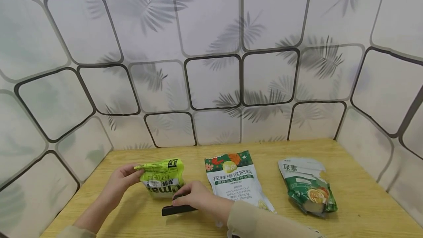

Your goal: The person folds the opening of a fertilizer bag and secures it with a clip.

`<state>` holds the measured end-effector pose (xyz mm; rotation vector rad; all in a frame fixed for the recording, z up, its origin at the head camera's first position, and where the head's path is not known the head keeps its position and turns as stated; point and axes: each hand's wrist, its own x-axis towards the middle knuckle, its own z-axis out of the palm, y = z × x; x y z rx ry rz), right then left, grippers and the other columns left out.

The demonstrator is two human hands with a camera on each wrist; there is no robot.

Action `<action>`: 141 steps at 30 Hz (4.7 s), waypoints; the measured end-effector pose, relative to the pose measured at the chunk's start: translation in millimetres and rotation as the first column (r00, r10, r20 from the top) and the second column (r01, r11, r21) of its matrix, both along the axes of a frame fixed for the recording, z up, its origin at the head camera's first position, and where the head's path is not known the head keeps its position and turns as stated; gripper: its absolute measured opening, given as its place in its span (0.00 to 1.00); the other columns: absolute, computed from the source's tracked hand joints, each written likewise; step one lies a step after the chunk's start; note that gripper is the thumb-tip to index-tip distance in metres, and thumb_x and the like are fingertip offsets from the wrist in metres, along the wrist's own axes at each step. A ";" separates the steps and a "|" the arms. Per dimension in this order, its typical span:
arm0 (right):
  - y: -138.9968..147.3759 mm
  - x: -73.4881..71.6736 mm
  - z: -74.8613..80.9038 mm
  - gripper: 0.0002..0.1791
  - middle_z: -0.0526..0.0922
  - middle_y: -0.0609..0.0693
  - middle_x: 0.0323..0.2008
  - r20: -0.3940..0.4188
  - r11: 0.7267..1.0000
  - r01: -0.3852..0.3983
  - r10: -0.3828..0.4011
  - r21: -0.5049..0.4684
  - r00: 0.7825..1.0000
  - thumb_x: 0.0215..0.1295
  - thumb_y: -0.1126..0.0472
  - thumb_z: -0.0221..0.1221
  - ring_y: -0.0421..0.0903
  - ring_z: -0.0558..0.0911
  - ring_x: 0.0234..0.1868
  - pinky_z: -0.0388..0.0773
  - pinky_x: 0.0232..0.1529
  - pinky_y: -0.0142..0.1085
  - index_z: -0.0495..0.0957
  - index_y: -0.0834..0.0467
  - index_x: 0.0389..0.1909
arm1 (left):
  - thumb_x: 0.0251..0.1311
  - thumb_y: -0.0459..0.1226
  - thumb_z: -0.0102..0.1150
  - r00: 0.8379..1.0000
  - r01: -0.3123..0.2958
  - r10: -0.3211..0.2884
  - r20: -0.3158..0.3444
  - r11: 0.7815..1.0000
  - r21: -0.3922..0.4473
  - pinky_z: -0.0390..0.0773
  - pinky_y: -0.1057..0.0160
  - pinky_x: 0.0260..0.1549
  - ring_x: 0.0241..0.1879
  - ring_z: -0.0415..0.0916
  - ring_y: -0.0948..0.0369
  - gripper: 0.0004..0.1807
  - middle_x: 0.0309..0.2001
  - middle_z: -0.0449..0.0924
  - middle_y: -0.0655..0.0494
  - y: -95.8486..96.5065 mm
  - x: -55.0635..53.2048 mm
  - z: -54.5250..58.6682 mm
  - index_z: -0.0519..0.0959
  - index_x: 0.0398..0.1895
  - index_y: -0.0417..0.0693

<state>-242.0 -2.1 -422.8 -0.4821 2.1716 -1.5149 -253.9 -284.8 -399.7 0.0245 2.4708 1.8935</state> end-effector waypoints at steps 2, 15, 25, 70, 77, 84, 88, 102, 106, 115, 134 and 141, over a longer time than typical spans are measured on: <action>1.5 -0.9 4.1 0.12 0.91 0.49 0.48 -0.005 1.000 -0.002 0.002 0.003 1.000 0.68 0.62 0.69 0.38 0.83 0.45 0.83 0.46 0.33 0.90 0.61 0.50 | 0.76 0.33 0.60 1.000 0.000 0.000 0.002 1.000 0.002 0.86 0.66 0.51 0.41 0.85 0.71 0.16 0.39 0.89 0.69 0.0 0.4 -0.4 0.83 0.60 0.31; 2.6 -0.7 16.8 0.13 0.87 0.50 0.53 0.069 0.999 0.037 -0.034 -0.033 0.997 0.69 0.61 0.70 0.45 0.83 0.52 0.83 0.60 0.51 0.89 0.61 0.51 | 0.76 0.32 0.60 1.000 -0.018 0.018 -0.004 1.000 -0.007 0.86 0.63 0.52 0.41 0.84 0.71 0.15 0.38 0.89 0.69 1.5 3.0 1.8 0.83 0.58 0.31; 2.5 1.4 23.1 0.13 0.87 0.51 0.50 0.074 0.997 0.068 -0.064 -0.044 0.995 0.68 0.62 0.71 0.45 0.83 0.52 0.84 0.59 0.55 0.88 0.61 0.51 | 0.75 0.33 0.61 1.000 -0.006 0.006 0.003 1.000 -0.006 0.86 0.63 0.52 0.40 0.85 0.70 0.15 0.38 0.89 0.67 0.8 1.8 0.0 0.83 0.58 0.31; 5.9 -2.6 68.3 0.16 0.87 0.51 0.54 0.017 0.997 0.044 -0.043 -0.057 0.999 0.70 0.57 0.71 0.48 0.83 0.57 0.79 0.66 0.59 0.87 0.58 0.55 | 0.75 0.30 0.60 0.999 -0.042 0.042 -0.015 0.999 0.014 0.88 0.67 0.48 0.41 0.85 0.73 0.14 0.43 0.90 0.62 1.5 1.2 -1.5 0.83 0.58 0.30; 6.2 -4.8 74.9 0.15 0.87 0.50 0.53 -0.011 0.996 0.067 -0.068 -0.050 0.998 0.69 0.56 0.72 0.47 0.83 0.56 0.80 0.65 0.57 0.88 0.55 0.53 | 0.75 0.30 0.60 0.998 -0.050 0.051 -0.023 0.998 0.028 0.88 0.69 0.46 0.40 0.85 0.73 0.14 0.41 0.89 0.63 2.3 -1.0 -2.5 0.83 0.57 0.29; 6.3 -8.9 84.3 0.16 0.88 0.51 0.54 -0.036 0.993 0.089 -0.092 -0.074 0.995 0.69 0.57 0.72 0.47 0.84 0.56 0.79 0.67 0.56 0.87 0.55 0.55 | 0.74 0.29 0.60 0.999 -0.046 0.047 -0.018 0.999 0.029 0.88 0.69 0.46 0.41 0.84 0.73 0.12 0.40 0.89 0.66 1.3 0.1 -2.4 0.84 0.55 0.30; 8.2 -12.7 88.4 0.18 0.87 0.53 0.56 -0.059 0.993 0.088 -0.093 -0.073 0.994 0.70 0.57 0.71 0.49 0.83 0.58 0.78 0.68 0.57 0.86 0.57 0.57 | 0.74 0.29 0.60 0.999 -0.041 0.042 -0.014 0.999 0.025 0.88 0.69 0.46 0.41 0.84 0.73 0.12 0.40 0.89 0.65 1.4 0.8 -1.8 0.84 0.55 0.31; 5.0 -23.2 98.2 0.16 0.86 0.54 0.58 -0.073 0.989 0.115 -0.122 -0.096 0.990 0.70 0.58 0.71 0.52 0.82 0.61 0.78 0.69 0.57 0.87 0.57 0.57 | 0.74 0.29 0.61 0.998 -0.042 0.043 -0.035 0.998 0.044 0.88 0.70 0.46 0.40 0.85 0.72 0.13 0.40 0.89 0.63 1.5 1.3 -2.8 0.84 0.54 0.29; 4.1 -26.5 98.9 0.17 0.86 0.55 0.58 -0.078 0.988 0.106 -0.116 -0.113 0.990 0.70 0.59 0.70 0.53 0.82 0.62 0.77 0.69 0.57 0.87 0.58 0.57 | 0.73 0.31 0.63 0.997 0.010 -0.004 -0.080 0.997 0.072 0.88 0.71 0.44 0.40 0.85 0.71 0.11 0.39 0.89 0.64 -1.7 1.4 -5.9 0.86 0.51 0.32; -1.9 -32.4 97.8 0.16 0.87 0.52 0.56 -0.066 0.983 0.139 -0.148 -0.120 0.987 0.70 0.56 0.71 0.54 0.81 0.65 0.73 0.73 0.60 0.87 0.55 0.56 | 0.73 0.29 0.61 0.999 -0.026 0.028 -0.041 0.998 0.053 0.87 0.71 0.46 0.40 0.85 0.72 0.12 0.40 0.89 0.64 0.9 1.3 -3.4 0.84 0.54 0.29; -13.2 -40.4 90.7 0.15 0.87 0.53 0.57 -0.042 0.975 0.168 -0.176 -0.147 0.984 0.69 0.57 0.72 0.53 0.82 0.62 0.74 0.73 0.60 0.88 0.56 0.54 | 0.75 0.29 0.60 0.999 -0.025 0.026 -0.031 0.999 0.035 0.87 0.70 0.47 0.40 0.85 0.71 0.14 0.42 0.90 0.61 -0.1 0.7 -5.0 0.82 0.57 0.27; -16.2 -41.0 92.1 0.14 0.87 0.52 0.58 -0.034 0.977 0.160 -0.166 -0.138 0.985 0.70 0.57 0.71 0.55 0.81 0.65 0.71 0.75 0.62 0.88 0.56 0.53 | 0.75 0.30 0.60 0.999 -0.034 0.034 -0.019 0.999 0.033 0.87 0.71 0.46 0.41 0.85 0.71 0.13 0.42 0.90 0.63 -0.3 0.5 -5.1 0.83 0.56 0.30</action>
